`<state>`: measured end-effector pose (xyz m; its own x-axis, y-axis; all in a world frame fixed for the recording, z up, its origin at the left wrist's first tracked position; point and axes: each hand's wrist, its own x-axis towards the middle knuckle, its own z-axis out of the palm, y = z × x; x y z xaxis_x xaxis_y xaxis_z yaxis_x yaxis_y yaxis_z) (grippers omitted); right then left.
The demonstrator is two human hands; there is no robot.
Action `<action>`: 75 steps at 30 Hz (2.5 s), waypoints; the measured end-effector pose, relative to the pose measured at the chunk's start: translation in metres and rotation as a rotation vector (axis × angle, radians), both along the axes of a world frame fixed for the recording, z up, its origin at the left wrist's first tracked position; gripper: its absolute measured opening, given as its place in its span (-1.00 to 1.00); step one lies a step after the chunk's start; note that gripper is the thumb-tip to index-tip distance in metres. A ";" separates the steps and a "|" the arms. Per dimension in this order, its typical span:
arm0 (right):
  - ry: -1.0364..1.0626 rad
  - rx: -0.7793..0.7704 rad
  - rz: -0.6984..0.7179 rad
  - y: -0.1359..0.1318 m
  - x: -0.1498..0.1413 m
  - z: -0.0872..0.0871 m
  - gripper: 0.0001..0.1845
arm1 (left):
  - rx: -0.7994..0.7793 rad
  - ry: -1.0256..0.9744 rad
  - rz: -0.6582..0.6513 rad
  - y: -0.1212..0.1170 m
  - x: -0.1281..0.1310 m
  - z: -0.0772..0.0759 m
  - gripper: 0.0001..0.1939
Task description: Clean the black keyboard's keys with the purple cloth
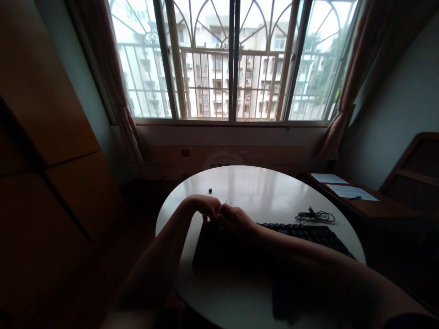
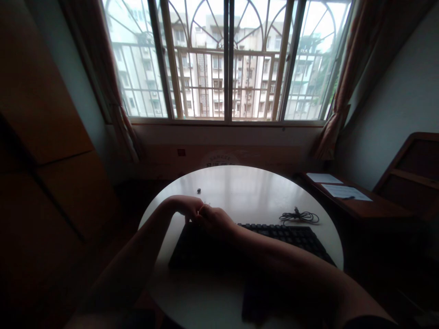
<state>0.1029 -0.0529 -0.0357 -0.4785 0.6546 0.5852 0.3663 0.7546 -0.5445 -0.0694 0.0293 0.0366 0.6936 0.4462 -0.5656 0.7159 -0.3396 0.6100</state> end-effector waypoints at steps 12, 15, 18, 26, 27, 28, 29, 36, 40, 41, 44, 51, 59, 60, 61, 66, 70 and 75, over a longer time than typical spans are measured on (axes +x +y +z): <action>0.049 -0.150 0.019 0.004 -0.001 0.006 -0.87 | 0.180 0.181 0.007 -0.006 0.004 0.005 -0.85; 0.042 -0.162 -0.013 0.006 -0.001 0.005 -0.88 | 0.167 0.185 0.034 -0.005 -0.002 0.008 -0.80; 0.018 -0.186 -0.029 0.007 -0.001 0.005 -0.88 | 0.144 0.159 0.037 -0.003 -0.007 0.009 -0.74; -0.054 -0.189 -0.042 0.008 -0.002 0.004 -0.88 | 0.135 0.145 0.037 0.001 -0.007 0.004 -0.74; -0.058 -0.181 -0.044 0.007 -0.002 0.005 -0.87 | 0.133 0.143 0.041 0.001 -0.008 0.003 -0.74; -0.059 -0.177 -0.047 0.006 -0.002 0.006 -0.86 | 0.129 0.139 0.044 0.002 -0.008 0.003 -0.73; -0.054 -0.174 -0.053 0.004 -0.001 0.006 -0.85 | 0.124 0.135 0.046 0.002 -0.009 0.003 -0.73; 0.018 -0.184 -0.065 -0.001 0.000 0.010 -0.75 | 0.103 0.105 0.032 0.006 -0.016 0.001 -0.66; 0.017 -0.178 -0.034 0.002 0.001 0.007 -0.79 | 0.095 0.090 0.022 0.007 -0.015 0.000 -0.66; 0.012 -0.176 -0.018 0.002 0.001 0.006 -0.80 | 0.096 0.090 0.022 0.007 -0.015 0.000 -0.67; 0.005 -0.177 0.001 0.002 0.001 0.007 -0.80 | 0.096 0.089 0.022 0.006 -0.014 -0.001 -0.68; 0.032 -0.141 -0.027 -0.004 0.001 0.010 -0.76 | 0.104 0.088 0.010 0.005 -0.015 0.000 -0.66; 0.277 -0.207 -0.162 0.003 0.001 0.004 -0.73 | 0.101 0.064 -0.007 0.002 -0.015 0.002 -0.61; 0.300 -0.215 -0.182 0.004 0.001 0.004 -0.72 | 0.103 0.069 -0.010 0.001 -0.015 0.001 -0.61; 0.291 -0.212 -0.184 0.004 0.001 0.004 -0.72 | 0.106 0.075 -0.011 0.001 -0.014 0.001 -0.61; 0.230 -0.182 -0.137 0.005 0.002 0.004 -0.72 | 0.109 0.076 -0.021 -0.002 -0.012 0.002 -0.60; 0.328 -0.229 -0.169 0.008 0.002 0.001 -0.67 | 0.107 0.050 -0.041 -0.002 -0.013 0.003 -0.58; 0.407 -0.241 -0.202 0.010 0.004 0.003 -0.61 | 0.087 -0.013 -0.078 0.000 -0.011 0.000 -0.56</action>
